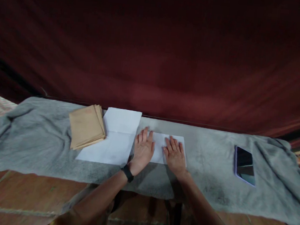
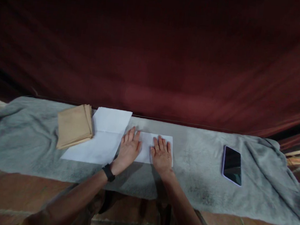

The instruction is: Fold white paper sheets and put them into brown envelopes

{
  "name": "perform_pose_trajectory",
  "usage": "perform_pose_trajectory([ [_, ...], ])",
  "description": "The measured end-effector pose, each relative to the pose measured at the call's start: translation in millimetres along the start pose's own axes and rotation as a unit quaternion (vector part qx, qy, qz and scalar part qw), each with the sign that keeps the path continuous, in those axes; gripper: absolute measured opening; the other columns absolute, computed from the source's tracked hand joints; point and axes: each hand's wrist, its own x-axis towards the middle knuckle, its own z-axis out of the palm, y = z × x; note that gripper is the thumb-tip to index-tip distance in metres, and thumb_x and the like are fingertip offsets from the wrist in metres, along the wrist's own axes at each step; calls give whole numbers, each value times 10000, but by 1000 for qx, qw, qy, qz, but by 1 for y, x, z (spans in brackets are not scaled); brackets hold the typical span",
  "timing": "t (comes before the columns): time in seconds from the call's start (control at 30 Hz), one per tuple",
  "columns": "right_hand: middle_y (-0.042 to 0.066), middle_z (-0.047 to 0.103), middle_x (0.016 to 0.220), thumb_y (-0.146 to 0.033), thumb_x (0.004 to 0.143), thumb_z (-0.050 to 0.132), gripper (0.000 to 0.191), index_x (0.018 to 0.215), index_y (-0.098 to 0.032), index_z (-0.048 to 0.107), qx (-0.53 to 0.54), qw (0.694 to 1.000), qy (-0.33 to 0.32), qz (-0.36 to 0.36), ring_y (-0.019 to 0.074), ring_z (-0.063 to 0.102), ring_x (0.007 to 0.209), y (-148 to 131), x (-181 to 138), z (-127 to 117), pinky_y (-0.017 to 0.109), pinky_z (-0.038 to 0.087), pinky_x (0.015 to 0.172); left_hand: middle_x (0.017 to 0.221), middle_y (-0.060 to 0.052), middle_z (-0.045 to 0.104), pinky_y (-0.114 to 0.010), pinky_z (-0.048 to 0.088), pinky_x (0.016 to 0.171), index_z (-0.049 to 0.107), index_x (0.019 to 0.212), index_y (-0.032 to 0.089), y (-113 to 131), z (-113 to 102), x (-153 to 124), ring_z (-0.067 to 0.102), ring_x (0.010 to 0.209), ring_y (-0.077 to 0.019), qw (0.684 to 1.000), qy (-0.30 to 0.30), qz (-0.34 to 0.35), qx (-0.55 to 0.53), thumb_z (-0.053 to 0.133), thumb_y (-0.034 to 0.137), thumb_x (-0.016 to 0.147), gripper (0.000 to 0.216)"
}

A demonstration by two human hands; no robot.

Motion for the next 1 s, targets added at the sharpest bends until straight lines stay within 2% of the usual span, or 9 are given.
perform_pose_trajectory([
  [0.07, 138, 413, 1585, -283, 1034, 356, 505, 1518, -169, 446, -9, 1000, -6, -5, 311, 408, 1444, 1, -3, 1, 552, 284, 1193, 1623, -147, 343, -539, 282, 1213, 436, 1498, 142, 14, 10, -7, 282, 1510, -326, 998, -20, 65, -5, 421, 305, 1007, 518],
  [0.1, 137, 404, 1590, -246, 1021, 358, 512, 1521, -167, 442, -14, 1000, -9, -10, 312, 398, 1451, 2, -4, 0, 551, 284, 1193, 1625, -124, 350, -531, 257, 1228, 411, 1517, 152, 20, 15, -9, 261, 1522, -303, 994, -41, 105, -13, 399, 351, 1023, 533],
  [0.17, 135, 374, 1606, -190, 993, 368, 535, 1523, -168, 440, -25, 999, -18, -27, 318, 367, 1469, 5, -5, -1, 555, 274, 1197, 1620, -110, 365, -527, 221, 1245, 367, 1544, 149, 29, 25, -13, 249, 1529, -273, 988, -60, 138, -23, 342, 412, 1045, 565],
  [0.37, 100, 344, 1626, -194, 991, 353, 542, 1525, -222, 443, -52, 997, -34, -52, 323, 306, 1497, 14, -9, -2, 599, 222, 1200, 1619, -172, 340, -511, 176, 1259, 361, 1538, 76, 31, 33, -17, 233, 1535, -274, 989, -56, 139, -21, 323, 565, 1031, 706],
  [0.53, 101, 296, 1648, -261, 992, 389, 564, 1555, -221, 389, -70, 996, -40, -41, 336, 247, 1519, 24, -15, 1, 592, 203, 1206, 1629, -196, 303, -607, 136, 1232, 388, 1533, 142, 27, 30, -21, 202, 1538, -338, 985, -54, 165, -18, 431, 658, 967, 767],
  [0.63, 92, 284, 1654, -281, 991, 401, 568, 1557, -233, 386, -78, 994, -55, -47, 348, 228, 1524, 30, -17, 1, 596, 208, 1202, 1630, -166, 319, -639, 104, 1224, 401, 1524, 160, 25, 27, -24, 202, 1539, -330, 976, -73, 203, -20, 396, 631, 991, 711],
  [0.87, 132, 279, 1652, -322, 1054, 225, 559, 1579, -161, 326, -84, 996, -36, 4, 305, 288, 1507, 30, -14, 5, 510, 255, 1199, 1637, -171, 292, -575, 92, 1244, 357, 1542, 105, 23, 20, -38, 203, 1541, -301, 960, -112, 255, -17, 373, 676, 976, 805],
  [1.0, 117, 281, 1653, -364, 1064, 180, 566, 1582, -184, 321, -86, 995, -44, 18, 287, 286, 1509, 27, -13, 5, 506, 253, 1201, 1632, -200, 284, -566, 78, 1245, 312, 1555, 64, 24, 19, -43, 193, 1543, -310, 955, -124, 267, -18, 404, 732, 932, 918],
])
